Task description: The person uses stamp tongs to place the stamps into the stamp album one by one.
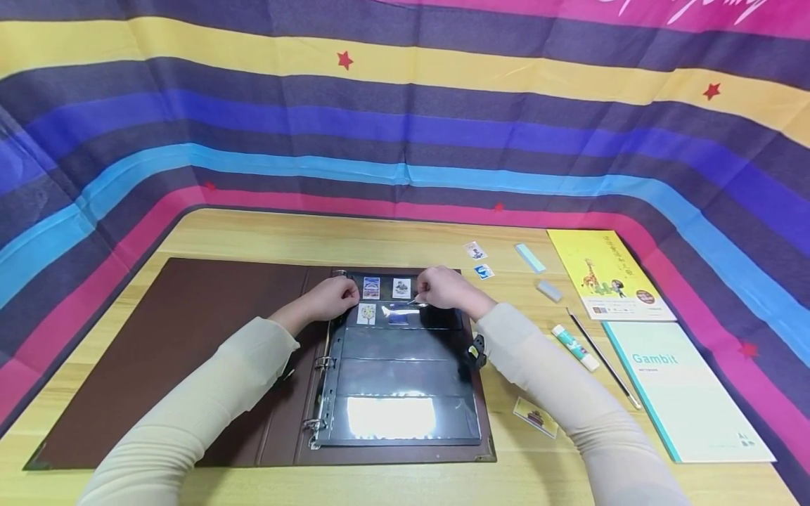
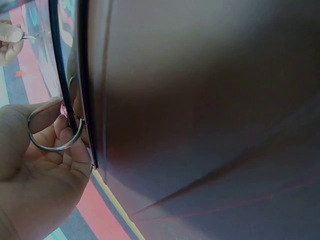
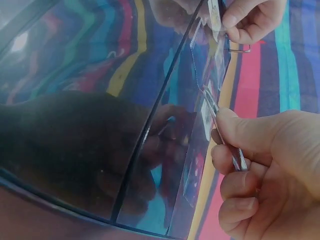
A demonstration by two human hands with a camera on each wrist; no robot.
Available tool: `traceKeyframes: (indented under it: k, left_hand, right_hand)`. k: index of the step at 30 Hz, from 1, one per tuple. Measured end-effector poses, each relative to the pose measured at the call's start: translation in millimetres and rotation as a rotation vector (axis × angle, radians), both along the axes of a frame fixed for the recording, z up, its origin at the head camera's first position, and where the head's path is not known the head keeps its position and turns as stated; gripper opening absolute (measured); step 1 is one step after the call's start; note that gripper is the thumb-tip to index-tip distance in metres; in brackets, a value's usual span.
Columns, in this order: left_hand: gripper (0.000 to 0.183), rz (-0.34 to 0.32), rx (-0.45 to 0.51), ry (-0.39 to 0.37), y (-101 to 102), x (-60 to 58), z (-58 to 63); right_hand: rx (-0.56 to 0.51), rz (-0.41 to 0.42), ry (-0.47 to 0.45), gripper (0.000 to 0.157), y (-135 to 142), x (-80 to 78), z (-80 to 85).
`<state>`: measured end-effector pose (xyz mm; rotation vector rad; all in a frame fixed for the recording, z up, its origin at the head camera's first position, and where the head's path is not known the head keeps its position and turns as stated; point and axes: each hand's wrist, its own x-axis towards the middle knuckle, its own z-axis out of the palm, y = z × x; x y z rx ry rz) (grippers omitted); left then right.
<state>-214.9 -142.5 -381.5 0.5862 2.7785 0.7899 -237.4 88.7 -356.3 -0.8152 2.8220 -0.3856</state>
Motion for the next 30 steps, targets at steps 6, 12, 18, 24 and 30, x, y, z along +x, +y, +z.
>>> traceKeyframes:
  k: [6, 12, 18, 24, 30]
  left_hand:
    - [0.010, -0.005, 0.007, -0.020, 1.0, -0.2, 0.3]
    - [0.008, -0.007, 0.016, -0.047, 1.1, -0.2, 0.5]
    - [0.008, -0.005, 0.005, -0.032, -0.5, -0.4, 0.2]
    - [0.008, 0.000, 0.006, -0.035, -1.1, -1.5, -0.4]
    - [0.008, -0.007, 0.005, -0.027, -0.8, -1.6, -0.2]
  right_hand:
    - [-0.055, -0.039, 0.040, 0.015, 14.3, 3.8, 6.9]
    - [-0.152, -0.025, 0.062, 0.013, 53.4, 30.0, 23.9]
    - [-0.206, 0.044, 0.083, 0.010, 111.8, 63.8, 23.6]
    - [-0.171, 0.118, -0.035, 0.011, 159.9, 99.4, 4.2]
    - [-0.170, 0.138, -0.144, 0.011, 180.4, 127.5, -11.5]
